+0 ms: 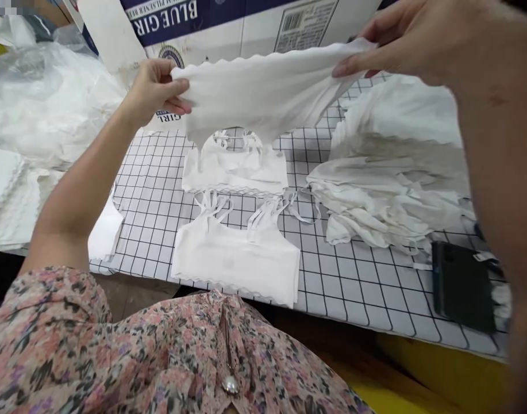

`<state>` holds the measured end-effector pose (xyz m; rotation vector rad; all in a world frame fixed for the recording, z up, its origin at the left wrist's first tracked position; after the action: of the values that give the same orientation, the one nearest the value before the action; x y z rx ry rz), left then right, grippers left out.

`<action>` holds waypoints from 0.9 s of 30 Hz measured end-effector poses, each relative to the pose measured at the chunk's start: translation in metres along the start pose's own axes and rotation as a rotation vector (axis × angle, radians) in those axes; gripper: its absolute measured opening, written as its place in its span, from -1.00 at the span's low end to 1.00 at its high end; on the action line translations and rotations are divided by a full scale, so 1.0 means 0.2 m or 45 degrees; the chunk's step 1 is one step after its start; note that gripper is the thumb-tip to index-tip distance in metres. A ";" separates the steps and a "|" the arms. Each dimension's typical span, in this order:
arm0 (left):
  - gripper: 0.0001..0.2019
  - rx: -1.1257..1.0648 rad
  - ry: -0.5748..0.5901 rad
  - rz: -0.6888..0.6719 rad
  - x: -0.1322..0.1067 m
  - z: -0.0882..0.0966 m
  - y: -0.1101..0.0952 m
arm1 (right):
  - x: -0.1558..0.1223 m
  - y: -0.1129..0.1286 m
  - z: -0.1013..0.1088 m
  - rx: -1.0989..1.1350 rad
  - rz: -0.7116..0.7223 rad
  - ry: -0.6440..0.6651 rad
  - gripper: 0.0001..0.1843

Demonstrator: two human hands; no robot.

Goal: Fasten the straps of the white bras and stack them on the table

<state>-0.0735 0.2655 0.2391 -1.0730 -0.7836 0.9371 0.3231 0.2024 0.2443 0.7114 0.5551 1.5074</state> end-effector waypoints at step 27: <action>-0.71 0.588 0.117 -0.502 -1.61 -0.57 0.64 | -1.84 -0.39 -0.80 -0.434 0.629 -0.406 -0.73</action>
<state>-0.1335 -0.0450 0.0586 -0.5278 -0.6301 0.6791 0.2591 -0.1454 0.0411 0.8333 -0.1345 1.8346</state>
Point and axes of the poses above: each hand's wrist, its own x-axis towards the middle knuckle, its own z-axis out of the back of the hand, y = z × x, the point moved 4 cm from there along x, towards the middle knuckle, and after that the axes turned 5 degrees about -x, right-handed, at the moved point
